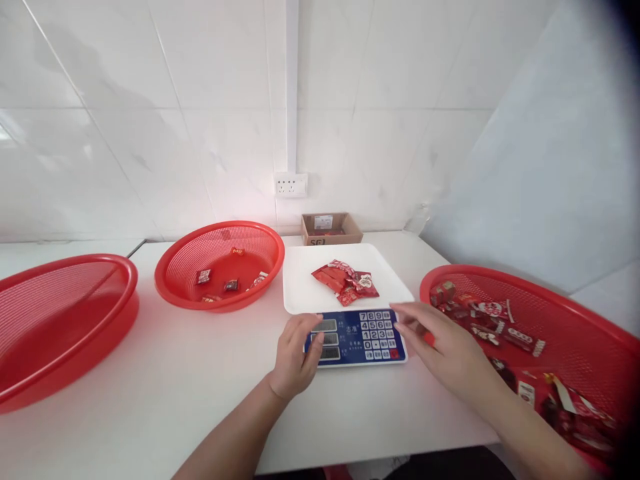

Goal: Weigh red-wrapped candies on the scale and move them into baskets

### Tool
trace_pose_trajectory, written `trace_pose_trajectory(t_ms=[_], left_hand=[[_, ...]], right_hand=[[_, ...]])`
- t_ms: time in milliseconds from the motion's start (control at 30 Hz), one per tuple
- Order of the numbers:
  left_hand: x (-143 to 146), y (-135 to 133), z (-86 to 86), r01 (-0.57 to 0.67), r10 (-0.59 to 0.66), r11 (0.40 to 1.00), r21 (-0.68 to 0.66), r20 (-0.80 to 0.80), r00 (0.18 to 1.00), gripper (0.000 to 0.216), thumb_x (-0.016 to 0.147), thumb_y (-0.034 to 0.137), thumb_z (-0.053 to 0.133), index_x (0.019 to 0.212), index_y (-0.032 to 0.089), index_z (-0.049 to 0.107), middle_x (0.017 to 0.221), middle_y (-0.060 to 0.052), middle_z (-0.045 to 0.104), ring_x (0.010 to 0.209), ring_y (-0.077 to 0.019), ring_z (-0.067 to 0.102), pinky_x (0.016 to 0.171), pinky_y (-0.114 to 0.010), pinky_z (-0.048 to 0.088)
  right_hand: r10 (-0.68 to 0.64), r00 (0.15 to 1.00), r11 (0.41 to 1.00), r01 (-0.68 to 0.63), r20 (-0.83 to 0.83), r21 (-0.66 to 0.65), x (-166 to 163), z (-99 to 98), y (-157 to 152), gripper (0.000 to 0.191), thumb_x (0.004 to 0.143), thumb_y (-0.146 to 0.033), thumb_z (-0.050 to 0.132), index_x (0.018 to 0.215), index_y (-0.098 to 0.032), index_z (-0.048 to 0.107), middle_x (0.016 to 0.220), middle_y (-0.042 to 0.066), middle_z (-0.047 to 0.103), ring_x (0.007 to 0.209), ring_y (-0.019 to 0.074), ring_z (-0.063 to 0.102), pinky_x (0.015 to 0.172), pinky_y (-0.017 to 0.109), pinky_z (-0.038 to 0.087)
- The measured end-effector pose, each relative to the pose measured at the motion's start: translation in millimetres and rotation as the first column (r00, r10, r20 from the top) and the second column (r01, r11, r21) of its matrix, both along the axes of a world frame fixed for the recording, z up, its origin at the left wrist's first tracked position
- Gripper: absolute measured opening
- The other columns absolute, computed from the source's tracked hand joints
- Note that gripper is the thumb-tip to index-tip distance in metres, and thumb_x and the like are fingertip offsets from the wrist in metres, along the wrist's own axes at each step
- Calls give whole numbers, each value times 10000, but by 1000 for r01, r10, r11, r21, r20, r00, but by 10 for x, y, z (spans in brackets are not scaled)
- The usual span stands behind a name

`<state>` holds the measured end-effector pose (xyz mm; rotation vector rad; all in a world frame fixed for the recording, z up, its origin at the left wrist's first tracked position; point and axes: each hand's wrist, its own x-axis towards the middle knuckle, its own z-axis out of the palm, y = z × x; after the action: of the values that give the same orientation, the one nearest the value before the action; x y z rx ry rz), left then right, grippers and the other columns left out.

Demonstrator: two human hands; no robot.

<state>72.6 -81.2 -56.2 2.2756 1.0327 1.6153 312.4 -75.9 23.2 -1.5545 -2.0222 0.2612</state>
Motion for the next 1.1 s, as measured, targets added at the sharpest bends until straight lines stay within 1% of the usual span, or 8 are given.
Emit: trace_pose_trajectory(t_ms=[200,300,367,567,700,833,933,1100], left_hand=[[-18,25,-72,-60,74,997,-55,320,944,410,901,246,388,1299,202,301,1199,-129,471,1087,-223,496,928,-452,400],[-16,71,-128,-64,81,996,-62,340,937,407,912,280,366,1307,210,296,1212,-129,460,1096,-229,491,941,-471,382],[-13,95,-157,-65,83,996,-65,330,940,402,915,286,359,1306,215,300,1208,-126,465,1102,-229,485,949,-475,374],[-1,109,-184,-87,103,994,-67,291,951,387,921,283,333,1301,213,307,1202,-123,469,1093,-221,486,941,-459,383],[0,80,-132,-171,173,985,-27,169,970,389,909,247,355,1293,193,324,1203,-128,476,1138,-226,450,957,-452,369],[85,72,28,-201,204,979,34,-151,967,364,890,223,402,1253,197,395,1186,-108,524,1162,-228,431,992,-466,332],[262,138,193,-168,165,985,30,-430,887,335,886,284,427,1214,224,460,1218,-79,531,1224,-249,373,1040,-503,253],[612,448,397,-159,123,987,-2,-620,775,432,881,427,400,1274,249,427,1359,-90,404,1310,-294,240,1045,-547,211]], right_hand=[[-116,959,977,63,-258,-205,120,-832,-623,307,766,-473,506,875,-224,649,775,34,692,701,171,648,624,236,528],[-130,938,958,36,-321,-283,99,-1182,-708,299,775,-474,487,781,-214,635,704,25,676,654,163,635,607,221,518],[-111,933,958,8,-343,-288,70,-1292,-712,294,787,-465,480,740,-212,621,713,21,670,673,163,626,620,216,507],[-89,931,961,-13,-354,-276,40,-1340,-719,286,810,-450,463,752,-215,614,723,10,661,677,155,614,625,217,486],[-59,933,970,-31,-356,-241,48,-1359,-741,277,819,-437,454,777,-218,618,765,21,669,717,161,622,650,228,490],[-33,932,973,-52,-360,-223,54,-1343,-751,286,833,-437,439,781,-216,613,770,30,670,717,169,622,652,246,496],[-7,928,975,-76,-372,-208,58,-1321,-760,280,838,-430,440,786,-217,615,776,34,671,720,173,625,654,255,501],[12,908,981,-92,-418,-173,52,-1311,-791,260,833,-412,458,787,-217,623,760,24,669,694,162,624,625,238,499]])
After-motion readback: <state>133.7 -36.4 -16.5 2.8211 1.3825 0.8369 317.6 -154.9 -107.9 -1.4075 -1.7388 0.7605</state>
